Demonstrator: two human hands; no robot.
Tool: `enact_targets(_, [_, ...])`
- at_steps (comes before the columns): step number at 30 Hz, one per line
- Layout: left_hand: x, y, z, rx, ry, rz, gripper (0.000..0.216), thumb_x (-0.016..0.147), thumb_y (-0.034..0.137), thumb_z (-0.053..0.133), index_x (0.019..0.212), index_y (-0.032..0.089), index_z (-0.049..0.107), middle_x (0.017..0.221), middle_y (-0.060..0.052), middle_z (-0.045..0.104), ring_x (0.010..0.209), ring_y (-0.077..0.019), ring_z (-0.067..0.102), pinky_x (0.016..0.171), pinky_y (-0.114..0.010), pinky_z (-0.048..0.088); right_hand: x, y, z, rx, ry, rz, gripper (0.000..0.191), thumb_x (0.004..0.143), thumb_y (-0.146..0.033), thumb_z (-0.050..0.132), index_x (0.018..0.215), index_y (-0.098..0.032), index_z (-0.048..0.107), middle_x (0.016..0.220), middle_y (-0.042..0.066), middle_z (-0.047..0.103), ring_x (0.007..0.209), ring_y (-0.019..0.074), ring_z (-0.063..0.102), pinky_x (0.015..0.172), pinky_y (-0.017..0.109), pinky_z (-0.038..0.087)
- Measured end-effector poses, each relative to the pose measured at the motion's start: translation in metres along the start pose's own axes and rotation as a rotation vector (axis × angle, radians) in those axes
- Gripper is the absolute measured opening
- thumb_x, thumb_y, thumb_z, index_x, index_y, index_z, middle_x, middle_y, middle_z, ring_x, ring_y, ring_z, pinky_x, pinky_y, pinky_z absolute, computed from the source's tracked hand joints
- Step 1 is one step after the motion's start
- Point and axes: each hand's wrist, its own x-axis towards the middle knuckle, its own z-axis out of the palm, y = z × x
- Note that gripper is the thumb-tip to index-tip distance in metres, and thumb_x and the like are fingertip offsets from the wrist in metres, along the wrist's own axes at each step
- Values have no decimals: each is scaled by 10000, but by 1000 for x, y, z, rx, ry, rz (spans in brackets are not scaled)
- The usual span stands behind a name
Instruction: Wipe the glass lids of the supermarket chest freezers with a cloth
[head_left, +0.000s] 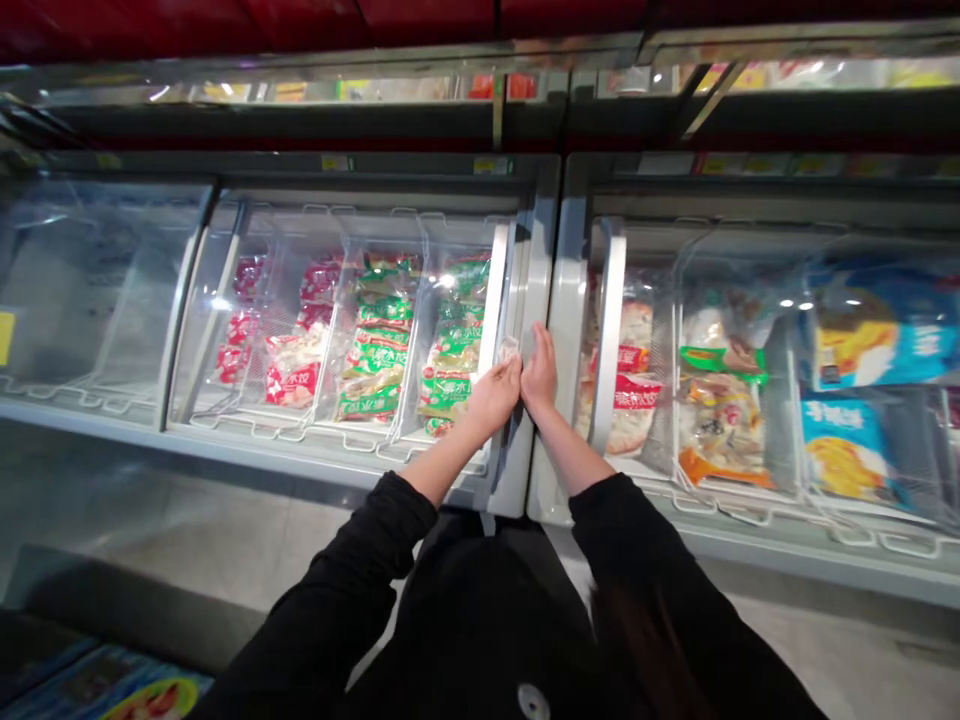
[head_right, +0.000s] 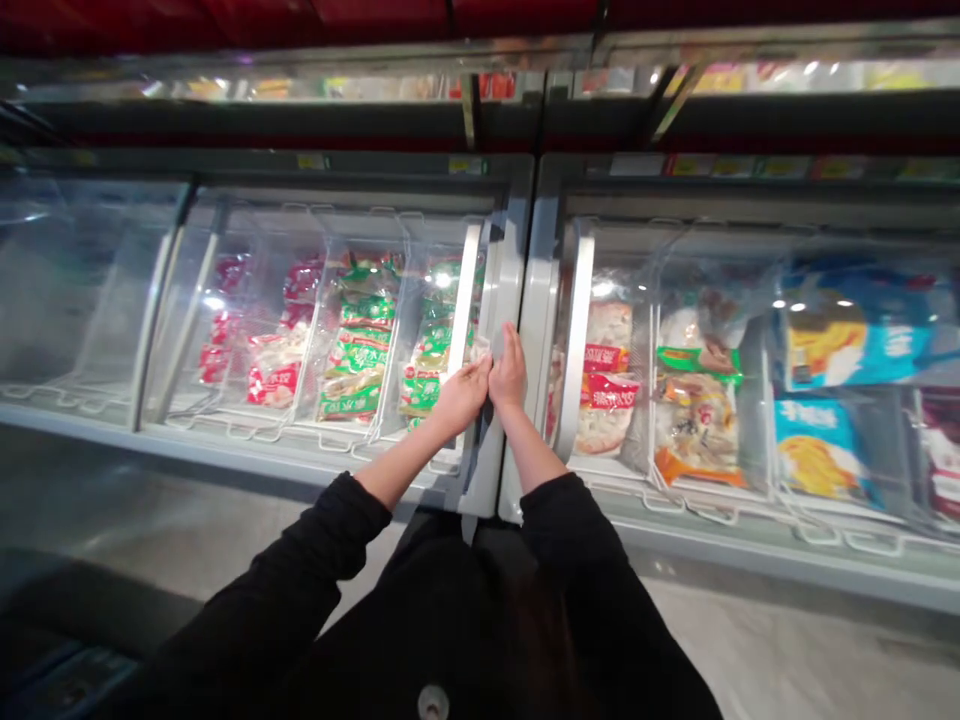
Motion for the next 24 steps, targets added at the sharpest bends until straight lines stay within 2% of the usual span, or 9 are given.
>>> enact_targets(4, [-54,27,9,-18,-34,-79,509,749,13,220,1250,102,204,1294,-86,249,1181,-123,230,1002,-284,204,-17,11,-4,118,30,50,466,790,-89,107,1242,-40,208,1292,105,266,1172,44,212,964,266,230])
enact_targets(7, [-93,42,12,-39,-69,-114,523,726,20,248,1242,102,227,1296,-84,242,1183,-128,226,996,-283,212,-40,23,-4,182,3,72,450,807,-151,124,1231,-57,241,1273,103,299,1160,62,260,924,293,296])
enact_targets(11, [-138,52,14,-81,-139,-129,550,698,27,272,1237,131,240,1302,-41,232,1186,-105,211,994,-253,203,-71,34,-6,178,-61,-15,439,798,-160,182,1222,-105,283,1277,78,299,1170,72,245,943,325,268])
enact_targets(15, [-176,54,15,-137,-219,-109,606,649,11,314,1232,163,252,1287,2,273,1171,-82,245,982,-226,216,-89,33,-12,100,-148,-64,476,759,-99,221,1232,-137,267,1301,54,256,1189,66,194,968,347,224])
enact_targets(19, [-193,51,13,-191,-268,-92,620,632,4,344,1224,174,266,1269,19,307,1149,-75,291,961,-216,239,-96,27,-14,60,-223,-82,526,716,-56,256,1236,-131,251,1327,53,191,1206,66,138,985,354,191])
enact_targets(24, [-187,32,7,-243,-307,-134,635,635,-27,335,1224,204,291,1211,38,400,1062,-85,410,874,-198,323,-96,23,-11,40,-271,-48,534,702,-51,264,1232,-111,254,1341,46,140,1217,78,95,999,355,166])
